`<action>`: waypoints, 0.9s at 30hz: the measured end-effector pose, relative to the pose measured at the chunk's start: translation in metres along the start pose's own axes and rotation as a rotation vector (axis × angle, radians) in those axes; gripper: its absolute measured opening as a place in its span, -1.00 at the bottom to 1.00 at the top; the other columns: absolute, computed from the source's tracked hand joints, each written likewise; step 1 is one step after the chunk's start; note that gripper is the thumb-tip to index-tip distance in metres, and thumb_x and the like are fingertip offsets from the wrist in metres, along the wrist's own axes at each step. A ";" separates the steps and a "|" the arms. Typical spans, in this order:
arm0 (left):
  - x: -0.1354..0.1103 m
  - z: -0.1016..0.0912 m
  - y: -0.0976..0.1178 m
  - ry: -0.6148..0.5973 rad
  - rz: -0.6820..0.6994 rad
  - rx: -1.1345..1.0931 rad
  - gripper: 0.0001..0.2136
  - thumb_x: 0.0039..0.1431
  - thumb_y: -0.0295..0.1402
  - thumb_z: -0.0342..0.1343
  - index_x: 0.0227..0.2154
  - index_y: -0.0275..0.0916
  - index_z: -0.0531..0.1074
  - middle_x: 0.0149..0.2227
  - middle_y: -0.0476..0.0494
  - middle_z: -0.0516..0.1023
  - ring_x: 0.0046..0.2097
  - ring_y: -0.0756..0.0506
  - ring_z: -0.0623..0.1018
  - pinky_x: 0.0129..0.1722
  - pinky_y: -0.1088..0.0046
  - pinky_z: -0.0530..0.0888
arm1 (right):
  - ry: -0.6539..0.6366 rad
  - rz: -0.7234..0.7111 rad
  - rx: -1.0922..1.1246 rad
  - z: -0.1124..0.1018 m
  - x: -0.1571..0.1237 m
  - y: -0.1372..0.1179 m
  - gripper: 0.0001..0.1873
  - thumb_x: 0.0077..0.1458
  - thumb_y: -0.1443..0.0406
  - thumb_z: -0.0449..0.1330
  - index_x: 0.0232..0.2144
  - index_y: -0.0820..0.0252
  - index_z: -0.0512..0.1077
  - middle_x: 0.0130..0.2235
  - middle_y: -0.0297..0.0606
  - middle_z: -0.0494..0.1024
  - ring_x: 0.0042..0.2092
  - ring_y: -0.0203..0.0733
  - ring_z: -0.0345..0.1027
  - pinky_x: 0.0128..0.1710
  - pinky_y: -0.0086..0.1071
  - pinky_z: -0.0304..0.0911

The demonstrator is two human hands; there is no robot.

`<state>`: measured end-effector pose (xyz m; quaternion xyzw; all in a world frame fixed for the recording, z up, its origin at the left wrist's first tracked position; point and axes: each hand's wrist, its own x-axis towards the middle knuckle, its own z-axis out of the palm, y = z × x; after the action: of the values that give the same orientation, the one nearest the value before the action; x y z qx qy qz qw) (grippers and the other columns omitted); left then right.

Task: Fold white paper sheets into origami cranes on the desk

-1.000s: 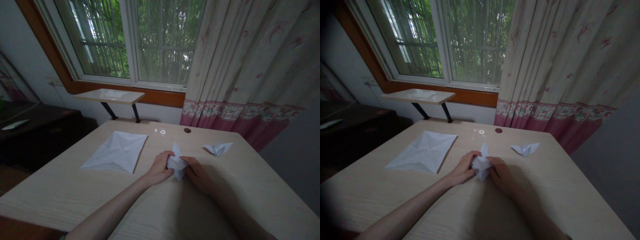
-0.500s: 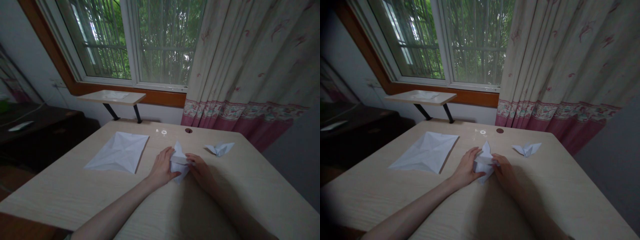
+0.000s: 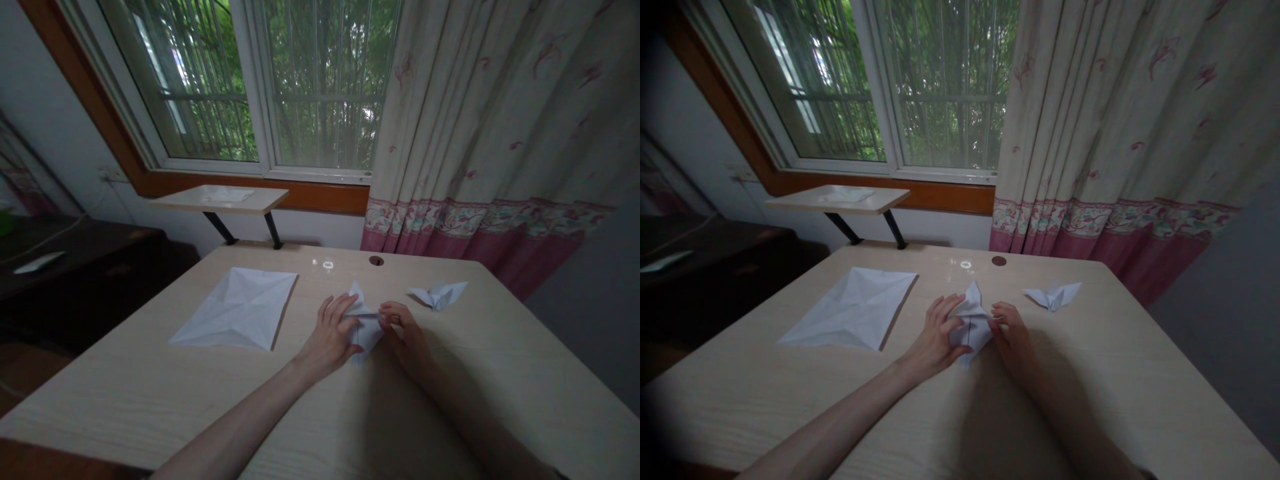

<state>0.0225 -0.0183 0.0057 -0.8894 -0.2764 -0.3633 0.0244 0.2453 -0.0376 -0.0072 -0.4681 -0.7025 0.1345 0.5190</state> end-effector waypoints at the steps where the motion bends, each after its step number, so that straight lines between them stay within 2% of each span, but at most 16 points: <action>1: 0.000 -0.001 0.000 -0.012 0.005 0.019 -0.48 0.09 -0.31 0.36 0.03 -0.15 0.22 0.29 -0.38 0.20 0.35 -0.36 0.18 0.30 -0.18 0.14 | 0.008 -0.022 -0.006 0.000 0.000 0.000 -0.78 0.34 0.08 0.07 -0.14 0.06 0.35 -0.05 -0.12 0.50 -0.09 -0.08 0.49 -0.12 -0.17 0.50; 4: 0.002 -0.003 0.000 -0.055 -0.012 0.067 -0.54 0.06 -0.26 0.39 -0.03 -0.15 0.33 0.27 -0.35 0.22 0.34 -0.39 0.18 0.29 -0.19 0.16 | 0.019 -0.061 -0.030 0.000 0.001 -0.001 -0.81 0.35 0.12 0.07 -0.14 0.06 0.36 -0.05 -0.13 0.50 -0.09 -0.09 0.49 -0.13 -0.17 0.50; 10: 0.003 -0.002 -0.002 -0.075 -0.144 0.082 -0.32 -0.14 -0.17 0.50 0.07 -0.15 0.39 0.34 -0.41 0.07 0.35 -0.47 0.12 0.27 -0.22 0.15 | 0.042 -0.095 -0.106 0.000 0.002 0.000 -0.80 0.35 0.14 0.05 -0.11 0.06 0.38 -0.06 -0.09 0.51 -0.04 -0.04 0.49 -0.11 -0.15 0.49; 15: 0.003 -0.001 -0.003 -0.075 -0.200 0.066 -0.21 -0.22 -0.17 0.54 0.12 -0.16 0.35 0.35 -0.42 0.05 0.35 -0.47 0.11 0.26 -0.18 0.17 | 0.046 -0.110 -0.102 0.000 0.001 0.001 -0.78 0.34 0.14 0.07 -0.08 0.09 0.39 -0.02 -0.05 0.51 -0.01 -0.02 0.47 -0.09 -0.13 0.47; 21: 0.002 0.002 -0.005 -0.090 -0.235 0.041 -0.13 -0.25 -0.20 0.55 0.18 -0.14 0.31 0.37 -0.41 0.01 0.35 -0.48 0.09 0.25 -0.17 0.18 | 0.038 -0.115 -0.117 -0.001 0.001 0.001 -0.78 0.37 0.19 0.00 -0.09 0.10 0.39 -0.02 -0.07 0.52 0.04 -0.04 0.43 0.01 -0.13 0.41; 27: 0.000 0.005 -0.008 -0.109 -0.273 0.016 -0.13 -0.21 -0.19 0.53 0.21 -0.06 0.29 0.38 -0.36 -0.05 0.35 -0.48 0.07 0.23 -0.20 0.19 | 0.063 -0.074 -0.153 0.002 0.000 0.008 -0.72 0.39 0.19 -0.08 -0.10 0.10 0.41 0.00 -0.06 0.51 0.08 -0.01 0.38 0.11 -0.03 0.32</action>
<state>0.0214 -0.0103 0.0005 -0.8618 -0.3987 -0.3119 -0.0333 0.2479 -0.0331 -0.0130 -0.4839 -0.7110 0.0464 0.5081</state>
